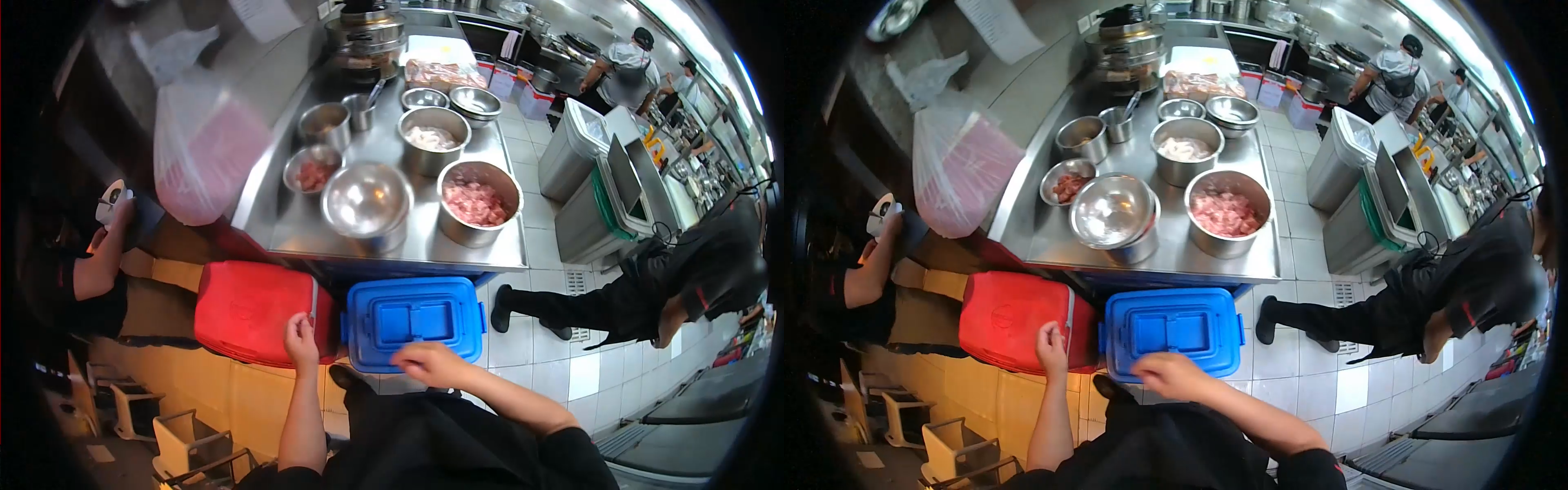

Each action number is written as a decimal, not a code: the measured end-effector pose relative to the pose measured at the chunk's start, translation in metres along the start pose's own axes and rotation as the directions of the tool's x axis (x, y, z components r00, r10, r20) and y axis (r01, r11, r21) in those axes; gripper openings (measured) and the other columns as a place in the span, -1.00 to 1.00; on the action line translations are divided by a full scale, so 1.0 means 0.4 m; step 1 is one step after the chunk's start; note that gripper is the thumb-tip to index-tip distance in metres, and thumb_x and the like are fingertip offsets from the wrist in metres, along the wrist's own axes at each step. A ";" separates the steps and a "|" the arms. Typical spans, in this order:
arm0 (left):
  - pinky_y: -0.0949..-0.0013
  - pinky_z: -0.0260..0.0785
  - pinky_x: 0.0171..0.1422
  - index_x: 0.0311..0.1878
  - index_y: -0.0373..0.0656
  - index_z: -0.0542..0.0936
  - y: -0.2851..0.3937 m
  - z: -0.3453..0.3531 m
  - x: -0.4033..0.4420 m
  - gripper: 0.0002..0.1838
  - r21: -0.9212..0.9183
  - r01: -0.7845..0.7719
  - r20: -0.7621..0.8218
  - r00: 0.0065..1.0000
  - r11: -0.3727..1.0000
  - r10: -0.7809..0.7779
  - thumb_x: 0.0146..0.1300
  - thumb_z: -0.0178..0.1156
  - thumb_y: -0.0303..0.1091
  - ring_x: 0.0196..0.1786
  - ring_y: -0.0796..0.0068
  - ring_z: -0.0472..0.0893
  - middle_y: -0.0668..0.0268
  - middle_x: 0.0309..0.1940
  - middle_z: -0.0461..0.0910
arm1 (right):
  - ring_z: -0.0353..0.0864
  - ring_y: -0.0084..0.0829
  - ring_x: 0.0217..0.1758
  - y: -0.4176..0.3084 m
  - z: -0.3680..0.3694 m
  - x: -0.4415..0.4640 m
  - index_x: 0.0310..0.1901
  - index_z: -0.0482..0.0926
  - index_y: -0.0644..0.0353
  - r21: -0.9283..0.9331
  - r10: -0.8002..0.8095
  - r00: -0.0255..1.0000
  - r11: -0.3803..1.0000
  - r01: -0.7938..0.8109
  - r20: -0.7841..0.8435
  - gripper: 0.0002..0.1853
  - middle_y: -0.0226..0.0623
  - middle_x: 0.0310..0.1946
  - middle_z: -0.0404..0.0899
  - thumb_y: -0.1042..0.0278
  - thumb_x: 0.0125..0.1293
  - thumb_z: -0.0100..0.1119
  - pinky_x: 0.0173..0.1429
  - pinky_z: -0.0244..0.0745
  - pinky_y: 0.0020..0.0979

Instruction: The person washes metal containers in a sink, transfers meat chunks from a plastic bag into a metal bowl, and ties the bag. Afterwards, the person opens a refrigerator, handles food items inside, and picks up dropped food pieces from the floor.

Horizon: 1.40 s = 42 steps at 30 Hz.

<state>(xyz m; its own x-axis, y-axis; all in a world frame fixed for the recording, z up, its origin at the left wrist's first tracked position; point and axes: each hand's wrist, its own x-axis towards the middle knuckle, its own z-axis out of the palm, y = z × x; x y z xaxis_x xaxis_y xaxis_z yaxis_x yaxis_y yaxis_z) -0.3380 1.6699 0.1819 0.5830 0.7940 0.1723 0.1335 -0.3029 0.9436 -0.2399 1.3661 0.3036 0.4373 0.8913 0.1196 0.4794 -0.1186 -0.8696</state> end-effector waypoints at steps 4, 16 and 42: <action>0.46 0.46 -0.21 -0.11 -0.26 0.62 0.059 0.102 -0.201 -0.86 0.059 -0.059 0.284 0.958 0.997 0.040 0.38 0.13 -0.45 -0.34 0.53 0.57 0.31 -0.28 0.54 | 0.67 -0.09 -0.02 0.297 -0.033 -0.468 -0.04 0.66 0.12 0.053 0.550 0.816 0.833 -0.551 -0.178 -0.75 -0.13 -0.12 0.70 0.31 0.32 0.12 0.09 0.56 -0.23; 0.43 0.50 -0.19 -0.01 -0.22 0.62 0.264 0.556 -0.370 -0.75 -0.013 0.091 0.820 0.570 0.996 -0.041 0.42 0.17 -0.24 -0.32 0.54 0.62 0.29 -0.31 0.65 | 0.66 -0.16 -0.39 0.736 0.352 -1.550 -0.21 0.54 0.20 0.420 0.986 0.124 0.160 -0.893 -0.111 -0.79 -0.04 -0.35 0.64 0.24 0.31 0.04 -0.38 0.57 -0.08; 0.41 0.43 -0.10 0.39 -0.25 0.34 0.639 0.983 -0.203 -0.33 0.143 0.035 -0.281 0.960 0.989 0.007 0.33 0.30 -0.14 -0.26 0.52 0.47 0.18 -0.01 0.51 | 0.60 -0.51 -0.46 1.220 -1.284 -0.785 0.01 0.56 0.16 0.446 0.784 0.506 0.621 -0.644 -0.360 -0.76 -0.31 -0.37 0.64 0.27 0.44 0.02 -0.48 0.46 -0.46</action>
<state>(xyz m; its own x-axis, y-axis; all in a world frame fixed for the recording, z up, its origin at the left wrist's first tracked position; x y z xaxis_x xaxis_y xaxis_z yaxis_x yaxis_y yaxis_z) -0.0362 1.3207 0.2982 0.3355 0.9079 0.2513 0.2673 -0.3476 0.8987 0.2475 0.8038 0.0878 0.8709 0.2007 -0.4487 -0.3238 -0.4526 -0.8309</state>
